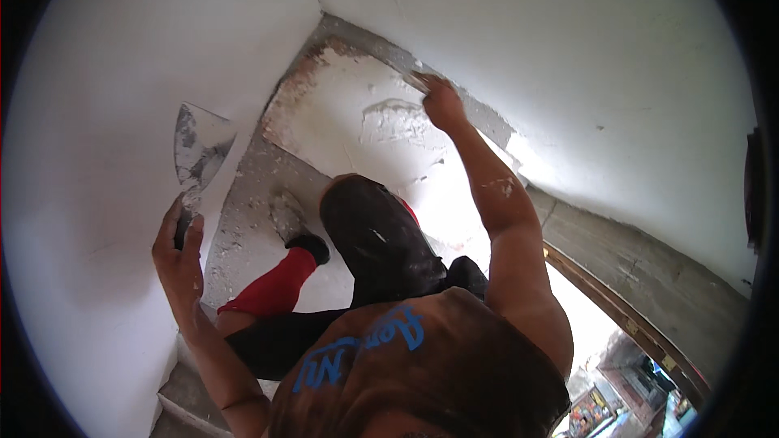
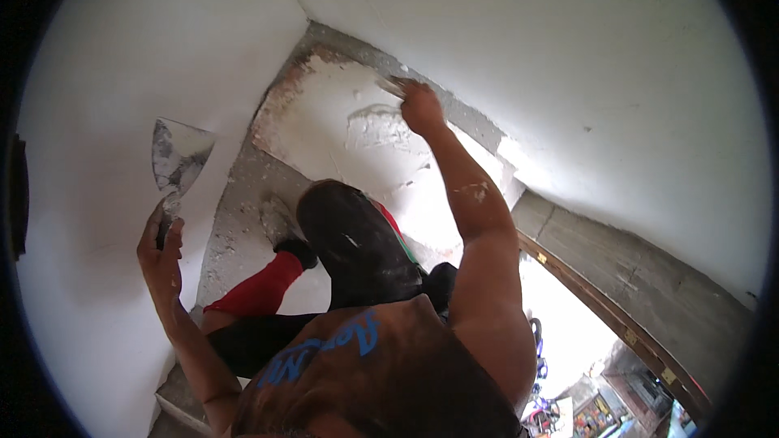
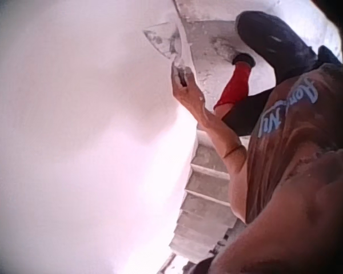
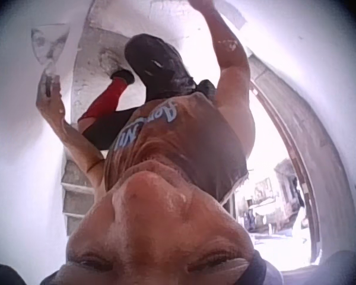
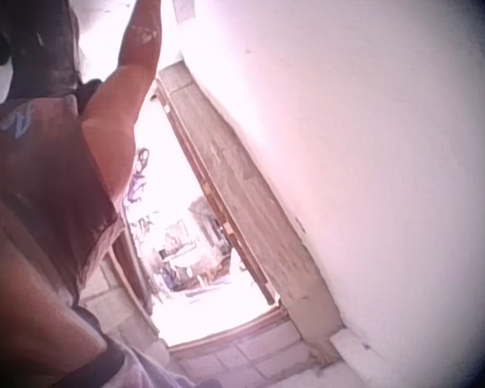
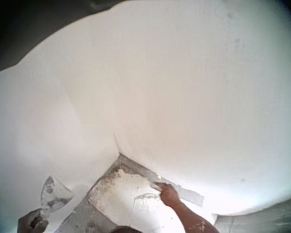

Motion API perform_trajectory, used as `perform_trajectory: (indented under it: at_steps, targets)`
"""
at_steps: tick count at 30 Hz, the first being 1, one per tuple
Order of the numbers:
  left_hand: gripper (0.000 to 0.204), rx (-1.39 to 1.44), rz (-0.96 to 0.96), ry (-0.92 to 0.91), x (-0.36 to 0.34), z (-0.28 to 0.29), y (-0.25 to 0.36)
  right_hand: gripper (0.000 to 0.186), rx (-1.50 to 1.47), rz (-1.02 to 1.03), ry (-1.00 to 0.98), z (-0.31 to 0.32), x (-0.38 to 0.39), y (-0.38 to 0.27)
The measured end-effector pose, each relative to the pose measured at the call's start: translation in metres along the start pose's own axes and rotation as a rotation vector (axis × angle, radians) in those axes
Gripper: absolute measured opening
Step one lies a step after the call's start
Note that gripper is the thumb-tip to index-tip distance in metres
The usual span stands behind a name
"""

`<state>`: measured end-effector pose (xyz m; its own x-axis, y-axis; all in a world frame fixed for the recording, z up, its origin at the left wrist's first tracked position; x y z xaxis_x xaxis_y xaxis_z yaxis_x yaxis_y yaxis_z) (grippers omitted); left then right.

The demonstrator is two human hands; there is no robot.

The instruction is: The person scrapes and transfers plaster between two putty knives, then applies and smooths the plaster along the corner and surface of the wall.

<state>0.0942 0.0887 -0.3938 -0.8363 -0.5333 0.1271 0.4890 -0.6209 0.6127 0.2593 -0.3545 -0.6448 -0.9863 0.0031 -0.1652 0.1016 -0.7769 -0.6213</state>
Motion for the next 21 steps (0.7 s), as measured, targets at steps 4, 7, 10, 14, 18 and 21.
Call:
perform_trajectory:
  at_steps: [4, 7, 10, 14, 18, 21]
  targets:
    - [0.050, -0.096, 0.047, -0.027, -0.001, -0.010, 0.006, 0.046, 0.192, -0.004, -0.124, -0.004, 0.078, 0.058]
    - [0.052, -0.165, 0.063, -0.054, 0.004, -0.022, 0.011, 0.041, 0.187, 0.250, -0.205, -0.029, 0.104, 0.044]
    - [0.053, -0.175, 0.041, -0.054, 0.010, -0.026, 0.019, 0.043, 0.210, 0.323, -0.185, -0.075, 0.115, 0.006]
    - [0.052, -0.187, 0.011, -0.074, 0.012, -0.037, 0.024, 0.043, 0.372, 0.234, -0.335, -0.117, 0.118, -0.015]
    - [0.052, -0.258, 0.010, -0.058, 0.011, -0.034, 0.012, 0.041, 0.429, 0.164, -0.551, -0.107, 0.133, -0.001]
    - [0.052, -0.183, -0.019, -0.091, 0.006, -0.035, 0.004, 0.037, 0.516, 0.206, -0.744, -0.084, 0.185, 0.019]
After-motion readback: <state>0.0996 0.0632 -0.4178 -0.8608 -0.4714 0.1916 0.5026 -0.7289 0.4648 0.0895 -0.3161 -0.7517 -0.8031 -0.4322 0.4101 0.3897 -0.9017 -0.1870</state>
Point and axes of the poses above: each hand's wrist, its own x-axis away from the middle knuckle, its own z-axis out of the back of the hand, y = z × x, the point moved 7 cm from there along -x, towards the middle knuckle, and after that the axes turned 11 degrees about y, right-handed, at the moved point
